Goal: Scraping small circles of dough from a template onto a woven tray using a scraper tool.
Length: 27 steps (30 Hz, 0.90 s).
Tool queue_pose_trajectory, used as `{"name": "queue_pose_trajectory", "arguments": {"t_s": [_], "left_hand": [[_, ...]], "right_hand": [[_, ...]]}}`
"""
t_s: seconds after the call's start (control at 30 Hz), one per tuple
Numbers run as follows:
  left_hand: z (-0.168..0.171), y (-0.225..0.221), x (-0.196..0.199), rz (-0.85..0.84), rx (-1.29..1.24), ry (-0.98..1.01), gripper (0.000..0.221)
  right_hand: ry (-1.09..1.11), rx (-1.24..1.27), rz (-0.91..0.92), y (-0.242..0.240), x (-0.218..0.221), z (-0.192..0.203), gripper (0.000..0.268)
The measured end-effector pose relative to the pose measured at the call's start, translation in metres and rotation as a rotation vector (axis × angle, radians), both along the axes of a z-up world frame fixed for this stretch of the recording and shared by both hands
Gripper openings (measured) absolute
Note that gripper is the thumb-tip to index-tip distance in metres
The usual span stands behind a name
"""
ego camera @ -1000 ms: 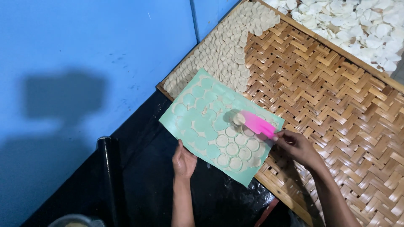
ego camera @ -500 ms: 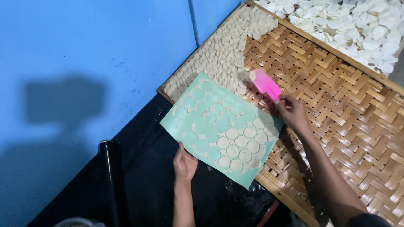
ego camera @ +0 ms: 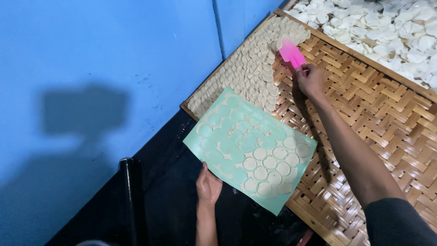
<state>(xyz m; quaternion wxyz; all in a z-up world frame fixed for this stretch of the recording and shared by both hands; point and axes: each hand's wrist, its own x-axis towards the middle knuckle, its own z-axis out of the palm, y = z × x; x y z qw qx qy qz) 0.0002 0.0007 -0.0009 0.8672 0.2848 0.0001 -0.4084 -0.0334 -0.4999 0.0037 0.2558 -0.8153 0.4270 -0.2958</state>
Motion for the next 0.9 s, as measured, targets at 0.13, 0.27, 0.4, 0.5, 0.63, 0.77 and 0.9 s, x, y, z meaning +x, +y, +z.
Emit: {"name": "queue_pose_trajectory", "arguments": {"t_s": [0.13,0.27,0.4,0.5,0.63,0.77,0.9], "left_hand": [[-0.007,0.000,0.002,-0.004,-0.005,0.017,0.071],[-0.008,0.000,0.001,0.003,-0.009,0.015,0.072],[0.000,0.000,0.000,-0.001,-0.026,-0.016,0.072],[-0.002,0.000,0.000,0.014,0.000,-0.004,0.071],[-0.008,-0.001,0.002,0.013,-0.032,-0.003,0.067],[-0.010,0.004,0.000,0.006,0.022,-0.070,0.057],[-0.012,0.000,-0.005,-0.003,0.105,-0.177,0.047]], "right_hand": [[-0.005,-0.014,0.001,0.013,0.001,0.019,0.030],[0.123,-0.156,0.052,0.040,-0.003,0.059,0.028],[0.266,-0.229,0.054,0.055,-0.002,0.079,0.027],[0.218,-0.224,0.039,0.064,-0.017,0.083,0.029],[0.123,-0.238,0.078,0.114,-0.068,0.094,0.028],[0.034,-0.065,0.140,0.167,-0.128,0.082,0.028],[0.080,0.103,0.045,0.196,-0.192,0.056,0.033]]}}
